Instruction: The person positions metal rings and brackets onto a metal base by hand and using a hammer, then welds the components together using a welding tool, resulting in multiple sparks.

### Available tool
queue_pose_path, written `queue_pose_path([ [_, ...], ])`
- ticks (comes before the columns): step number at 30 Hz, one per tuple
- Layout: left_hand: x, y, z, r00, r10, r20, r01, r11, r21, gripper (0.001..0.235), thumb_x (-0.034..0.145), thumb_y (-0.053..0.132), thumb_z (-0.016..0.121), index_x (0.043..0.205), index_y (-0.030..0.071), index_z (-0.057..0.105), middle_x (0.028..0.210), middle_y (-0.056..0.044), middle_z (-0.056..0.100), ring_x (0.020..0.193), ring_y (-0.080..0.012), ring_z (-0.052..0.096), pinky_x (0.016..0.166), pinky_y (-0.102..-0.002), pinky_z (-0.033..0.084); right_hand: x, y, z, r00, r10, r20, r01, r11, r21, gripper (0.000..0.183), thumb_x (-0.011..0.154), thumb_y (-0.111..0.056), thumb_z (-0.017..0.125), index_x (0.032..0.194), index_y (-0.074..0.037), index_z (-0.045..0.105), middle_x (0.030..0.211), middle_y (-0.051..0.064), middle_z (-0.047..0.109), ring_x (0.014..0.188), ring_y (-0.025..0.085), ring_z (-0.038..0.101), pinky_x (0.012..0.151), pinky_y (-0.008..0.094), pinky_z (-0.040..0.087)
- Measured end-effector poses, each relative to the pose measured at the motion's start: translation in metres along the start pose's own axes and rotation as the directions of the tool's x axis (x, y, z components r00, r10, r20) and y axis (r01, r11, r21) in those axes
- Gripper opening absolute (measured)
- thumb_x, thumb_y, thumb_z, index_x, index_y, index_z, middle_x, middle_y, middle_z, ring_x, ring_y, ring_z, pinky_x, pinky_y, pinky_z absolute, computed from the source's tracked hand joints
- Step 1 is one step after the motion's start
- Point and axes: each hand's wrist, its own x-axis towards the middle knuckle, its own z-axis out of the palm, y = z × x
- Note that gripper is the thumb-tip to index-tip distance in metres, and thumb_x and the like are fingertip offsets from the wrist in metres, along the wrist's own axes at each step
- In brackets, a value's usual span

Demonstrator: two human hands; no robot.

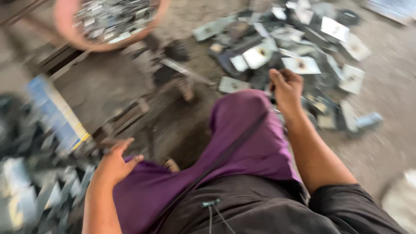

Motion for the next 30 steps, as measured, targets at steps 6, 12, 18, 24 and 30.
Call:
queue_pose_path([
  [6,-0.068,-0.091,-0.023,0.964,-0.264,0.019,0.265,0.964,-0.038,0.068,0.076,0.062,0.072,0.129,0.02,0.07,0.117,-0.017,0.074,0.109,-0.0355,0.071,0.09,-0.046,0.055,0.03,0.011,0.072,0.951,-0.026,0.308,0.027,1.0,-0.001,0.014,0.114,-0.015,0.069,0.106,-0.006,0.062,0.09,0.003,0.064,0.078,0.012,0.063,0.064,0.025,0.049],
  [12,-0.096,-0.181,-0.04,0.536,-0.484,-0.691,0.565,0.814,-0.132,0.037,0.085,0.042,0.078,0.102,0.01,0.074,0.108,-0.017,0.072,0.107,-0.0405,0.063,0.088,-0.052,0.05,0.118,0.126,0.134,0.734,-0.023,0.679,0.027,1.0,0.006,0.021,0.117,-0.018,0.053,0.1,-0.005,0.056,0.086,0.003,0.059,0.076,0.012,0.055,0.073,0.027,0.045],
  [18,-0.107,-0.248,-0.017,0.414,-0.525,-0.744,0.782,0.623,-0.005,0.034,0.082,0.038,0.078,0.1,0.008,0.077,0.113,-0.012,0.072,0.121,-0.0366,0.055,0.099,-0.063,0.035,0.12,0.139,0.151,0.672,-0.04,0.74,0.189,0.975,-0.118,0.027,0.12,-0.02,0.045,0.099,-0.006,0.053,0.084,0.004,0.057,0.077,0.012,0.052,0.082,0.028,0.044],
  [24,-0.132,-0.208,-0.071,0.478,-0.471,-0.741,0.665,0.746,-0.044,0.03,0.091,0.035,0.074,0.097,0.006,0.078,0.101,-0.015,0.074,0.11,-0.0353,0.061,0.098,-0.054,0.037,0.138,0.148,0.17,0.656,-0.017,0.754,0.16,0.98,-0.117,0.034,0.119,-0.022,0.044,0.089,-0.006,0.051,0.085,0.003,0.059,0.078,0.012,0.052,0.085,0.029,0.044],
  [30,-0.157,-0.123,-0.125,0.652,-0.61,-0.45,-0.021,0.579,-0.815,0.03,0.102,0.031,0.066,0.099,0.001,0.07,0.083,-0.006,0.056,0.074,-0.0187,0.045,0.067,-0.035,0.034,0.124,0.123,0.216,0.718,0.074,0.692,-0.271,0.945,0.18,0.013,0.115,-0.016,0.056,0.107,-0.006,0.058,0.087,0.003,0.059,0.078,0.015,0.057,0.077,0.03,0.048],
])
